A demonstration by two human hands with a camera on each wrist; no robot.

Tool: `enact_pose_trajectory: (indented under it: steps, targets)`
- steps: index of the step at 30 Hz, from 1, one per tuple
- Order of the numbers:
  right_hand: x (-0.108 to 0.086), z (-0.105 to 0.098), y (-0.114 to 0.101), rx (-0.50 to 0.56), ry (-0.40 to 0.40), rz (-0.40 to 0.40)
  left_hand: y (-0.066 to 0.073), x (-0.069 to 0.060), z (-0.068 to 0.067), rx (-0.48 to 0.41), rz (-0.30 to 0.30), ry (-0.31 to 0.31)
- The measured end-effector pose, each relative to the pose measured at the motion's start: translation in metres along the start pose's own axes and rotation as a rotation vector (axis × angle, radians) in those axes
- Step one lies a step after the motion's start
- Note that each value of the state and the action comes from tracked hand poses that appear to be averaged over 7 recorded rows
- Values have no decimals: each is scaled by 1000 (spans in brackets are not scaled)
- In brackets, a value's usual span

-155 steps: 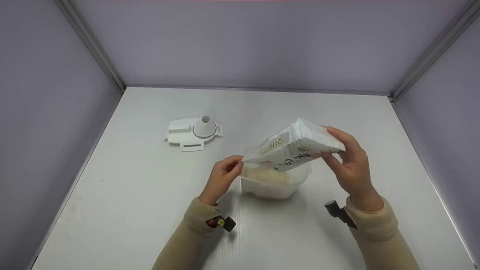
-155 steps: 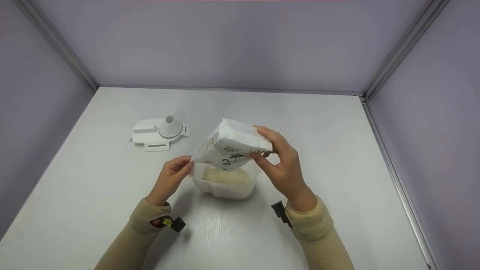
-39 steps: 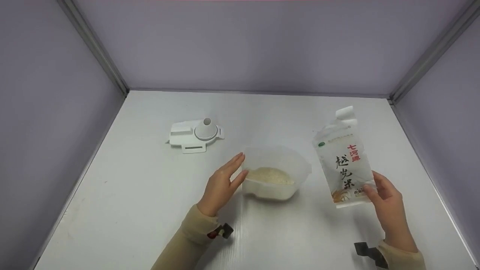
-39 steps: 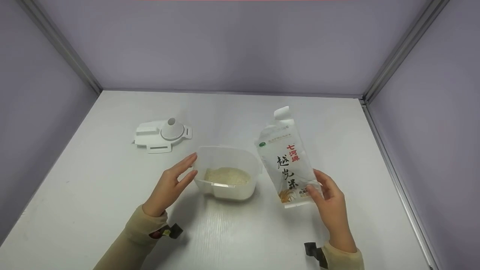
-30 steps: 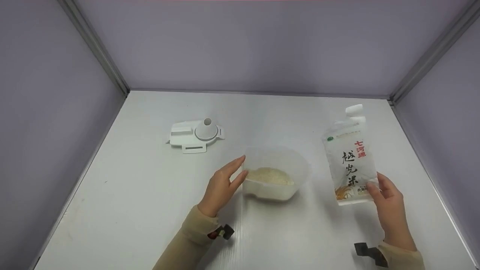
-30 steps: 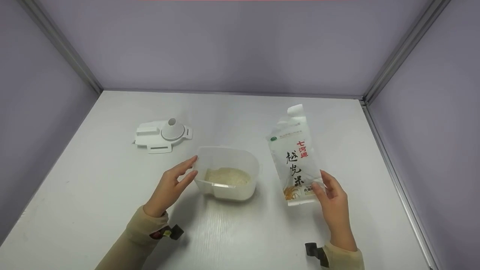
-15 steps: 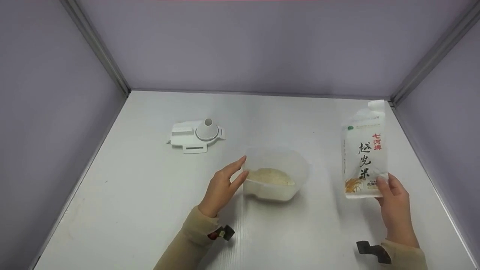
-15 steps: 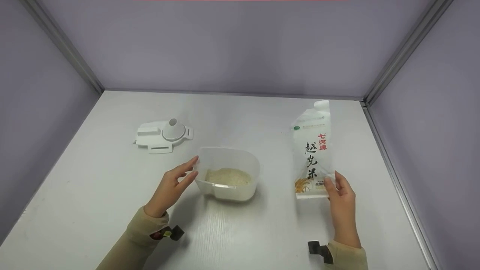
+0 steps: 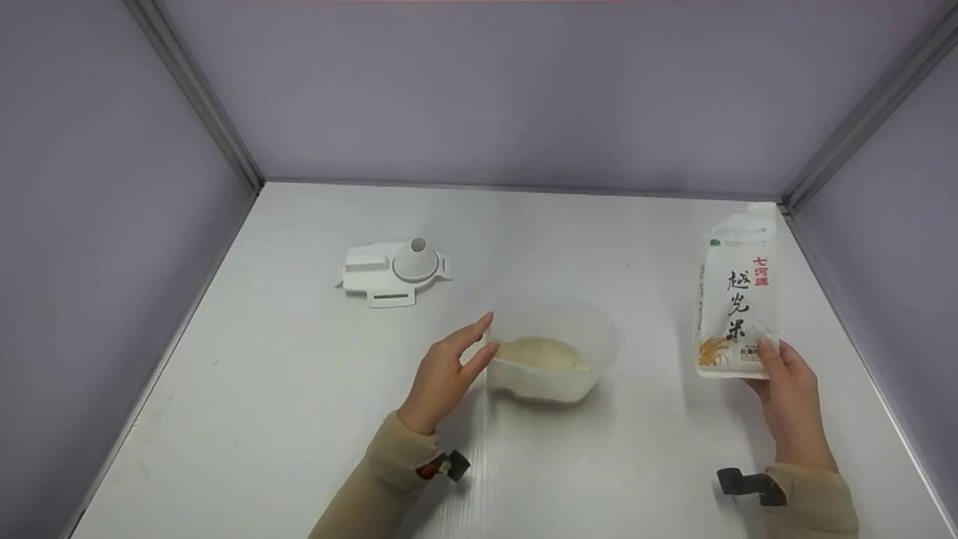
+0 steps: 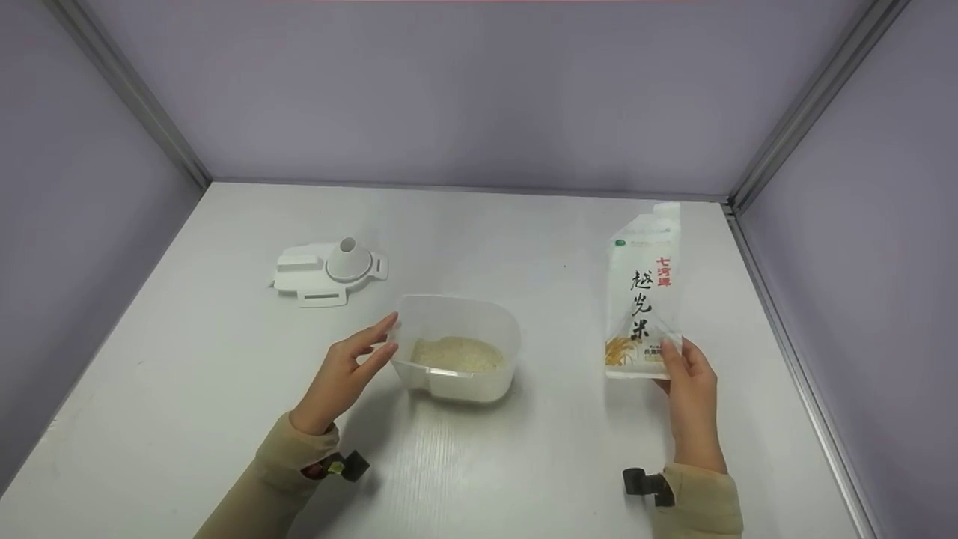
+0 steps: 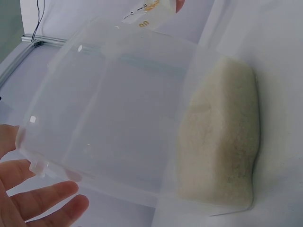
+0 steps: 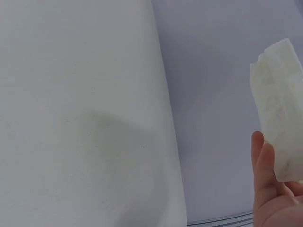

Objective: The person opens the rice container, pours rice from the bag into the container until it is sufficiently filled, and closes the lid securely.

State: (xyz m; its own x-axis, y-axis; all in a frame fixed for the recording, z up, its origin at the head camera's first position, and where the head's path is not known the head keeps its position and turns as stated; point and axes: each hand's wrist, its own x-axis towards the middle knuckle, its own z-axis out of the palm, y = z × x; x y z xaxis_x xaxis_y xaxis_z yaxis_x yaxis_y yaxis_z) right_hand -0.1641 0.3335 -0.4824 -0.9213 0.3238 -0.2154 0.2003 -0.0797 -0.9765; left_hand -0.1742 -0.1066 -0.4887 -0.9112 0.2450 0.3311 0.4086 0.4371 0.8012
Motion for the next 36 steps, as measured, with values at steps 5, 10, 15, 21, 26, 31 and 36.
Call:
enact_pose_trajectory:
  steps: [5,10,15,21,26,31,36]
  targets:
    - [-1,0,-2,-5,-25,18,-3,-7,-1,15,57,17]
    - [6,2,-4,30,-58,42,-6,-8,2,143,109,55]
    - [16,5,-5,61,-76,95,-6,-8,5,238,136,112]
    - [27,7,-3,58,-112,144,-4,-9,5,236,142,139]
    - [33,7,-2,53,-131,182,-4,-10,6,261,148,160]
    - [41,5,-1,58,-146,221,-4,-10,6,270,148,172]
    - [48,1,-1,72,-156,271,-4,-10,7,268,152,176]
